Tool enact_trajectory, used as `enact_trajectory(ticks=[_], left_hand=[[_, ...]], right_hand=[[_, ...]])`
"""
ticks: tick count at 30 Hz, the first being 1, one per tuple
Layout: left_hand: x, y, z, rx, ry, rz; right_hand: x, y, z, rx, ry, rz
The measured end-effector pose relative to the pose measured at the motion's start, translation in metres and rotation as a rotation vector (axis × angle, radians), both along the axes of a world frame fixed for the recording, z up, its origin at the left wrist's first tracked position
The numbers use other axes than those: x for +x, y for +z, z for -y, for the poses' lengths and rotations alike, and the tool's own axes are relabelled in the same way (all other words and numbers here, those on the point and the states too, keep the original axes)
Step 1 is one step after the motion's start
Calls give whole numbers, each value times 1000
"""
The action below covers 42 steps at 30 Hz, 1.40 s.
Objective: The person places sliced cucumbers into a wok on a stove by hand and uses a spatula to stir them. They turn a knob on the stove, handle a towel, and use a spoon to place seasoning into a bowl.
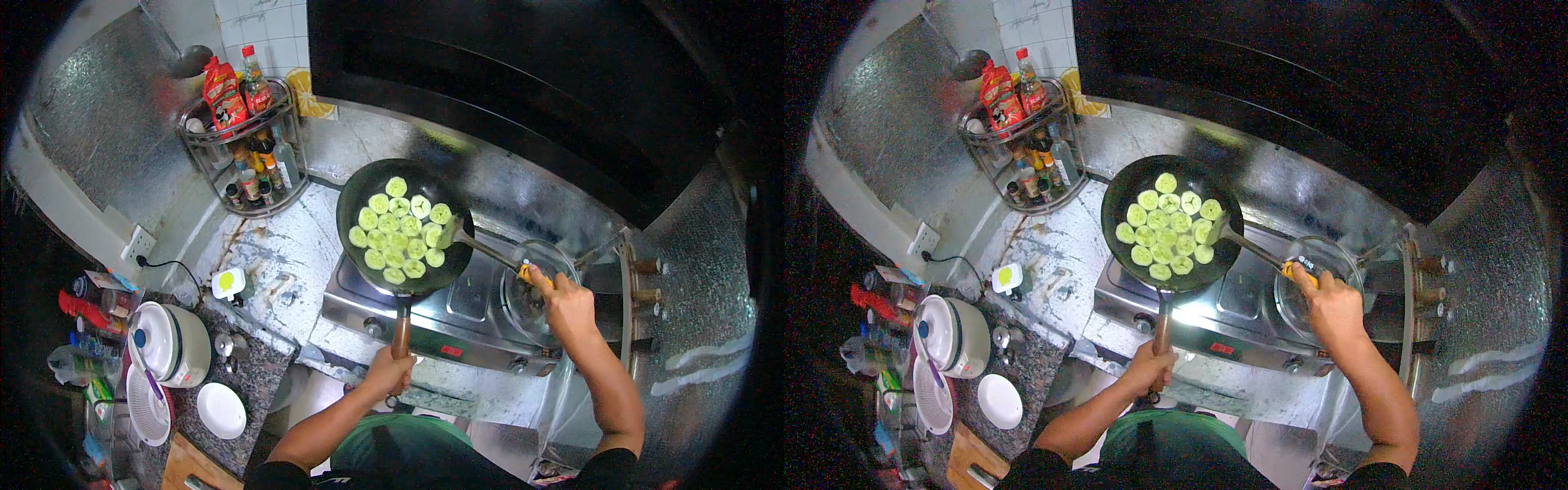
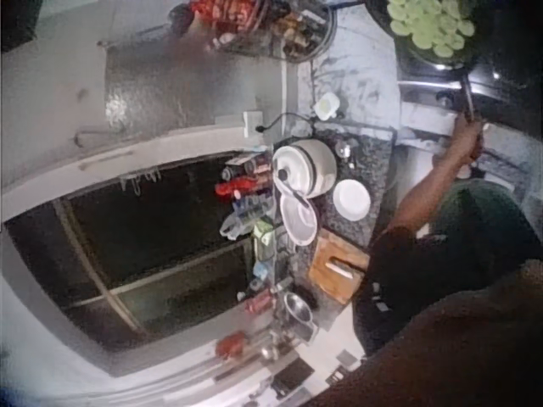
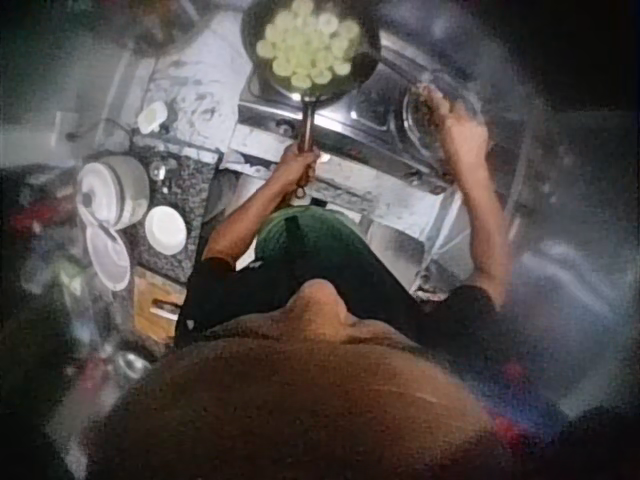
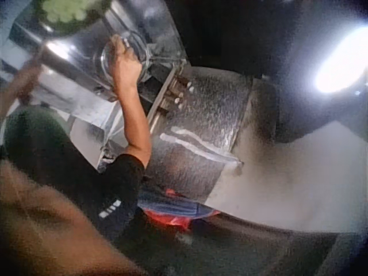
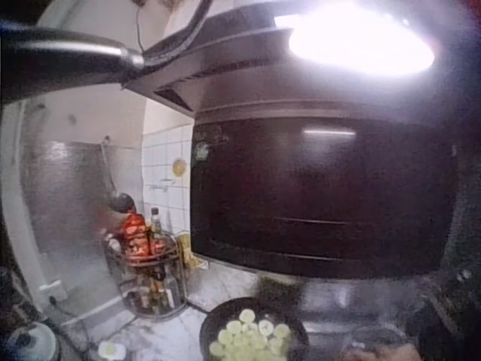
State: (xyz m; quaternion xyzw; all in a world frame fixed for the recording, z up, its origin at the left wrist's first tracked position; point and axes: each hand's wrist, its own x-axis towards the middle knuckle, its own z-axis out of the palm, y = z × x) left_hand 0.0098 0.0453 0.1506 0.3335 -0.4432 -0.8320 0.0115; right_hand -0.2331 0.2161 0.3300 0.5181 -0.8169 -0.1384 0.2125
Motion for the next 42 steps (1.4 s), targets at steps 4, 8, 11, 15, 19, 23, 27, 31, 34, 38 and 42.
enact_trajectory(ticks=[4,8,11,15,19,23,27,31,34,38,42], left_hand=[[10,-12,23,-146,-55,57],[14,-18,46,-175,-51,44],[18,-23,53,-186,-37,30],[19,-28,60,-250,-86,16],[18,-35,63,-221,-85,-10],[18,-37,64,-209,-98,-4],[16,-49,72,-287,-105,-24],[15,-46,75,-259,-125,-42],[13,-49,73,-241,-122,-59],[13,-48,73,-236,-101,-43],[13,-56,79,-264,-112,-27]], right_hand=[[11,0,6,-23,-44,-8],[17,-18,28,-113,-22,48],[19,-33,40,-108,-34,44],[25,-29,33,-72,-78,23],[32,-20,36,-68,-116,18],[39,-30,41,-79,-129,6],[46,-21,38,-52,-148,-1],[45,-15,40,-52,-153,-16],[42,-25,46,-75,-165,-20],[46,-26,48,-61,-171,-34],[52,-13,47,-22,-168,-37]])
